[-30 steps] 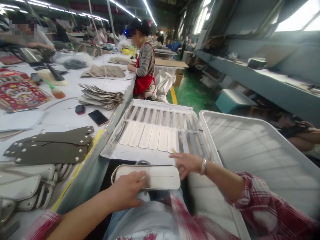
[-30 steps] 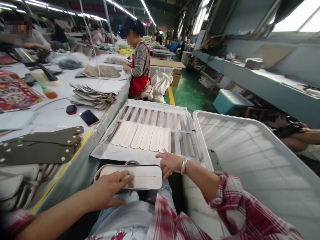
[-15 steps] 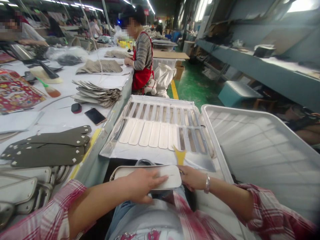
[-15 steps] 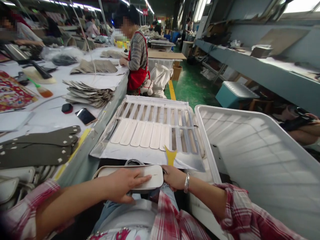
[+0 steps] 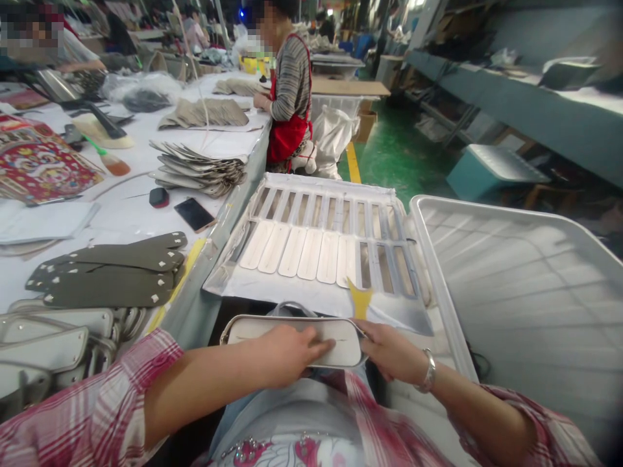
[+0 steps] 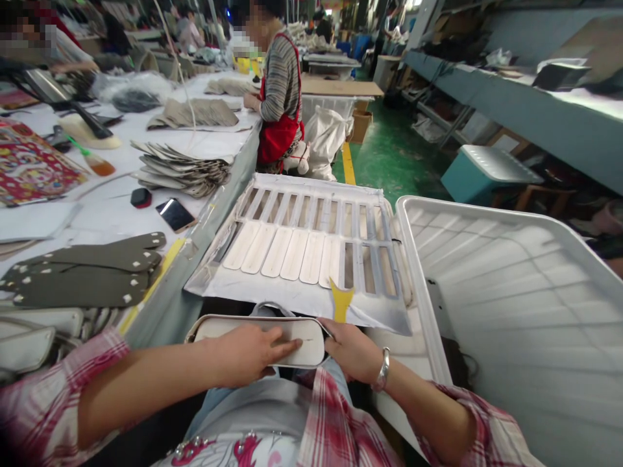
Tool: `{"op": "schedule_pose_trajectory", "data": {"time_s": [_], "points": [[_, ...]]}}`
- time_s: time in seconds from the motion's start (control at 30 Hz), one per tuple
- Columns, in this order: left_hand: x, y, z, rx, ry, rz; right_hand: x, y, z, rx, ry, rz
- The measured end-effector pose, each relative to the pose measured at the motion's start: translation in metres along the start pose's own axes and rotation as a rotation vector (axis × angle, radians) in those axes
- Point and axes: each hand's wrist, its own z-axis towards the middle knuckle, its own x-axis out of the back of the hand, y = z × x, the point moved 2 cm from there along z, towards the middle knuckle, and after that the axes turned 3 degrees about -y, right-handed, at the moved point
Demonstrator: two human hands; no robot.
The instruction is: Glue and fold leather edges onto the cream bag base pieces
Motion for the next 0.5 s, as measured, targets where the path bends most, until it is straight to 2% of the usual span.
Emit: {"op": "schedule_pose_trajectory", "data": {"time_s": [0.1,0.2,0.27,0.33,0.4,0.43,0.5], "points": [[0.002,0.002,0.000,0.021,0.009,0.016,0.000,-0.007,0.005,-0.071,-0.042,0.074],[0.005,0.003,0.000,0.011,-0.001,0.009,0.002,-0.010,0.007,-0.121,-0.019,0.110],[0.006,0.003,0.000,0.002,0.002,0.003,0.003,-0.001,0.004,-0.120,-0.025,0.129],[0.005,0.003,-0.001,0.010,0.013,-0.001,0.004,0.017,0.000,-0.103,-0.106,0.241],[0.004,0.003,-0.003,0.029,0.026,-0.011,0.003,0.040,0.000,-0.032,-0.194,0.411],[0.004,0.004,-0.005,0.033,0.033,-0.017,0.002,0.049,0.004,0.058,-0.189,0.463],[0.004,0.004,-0.006,0.040,0.048,-0.031,-0.001,0.061,0.018,0.246,-0.033,0.344]]}}
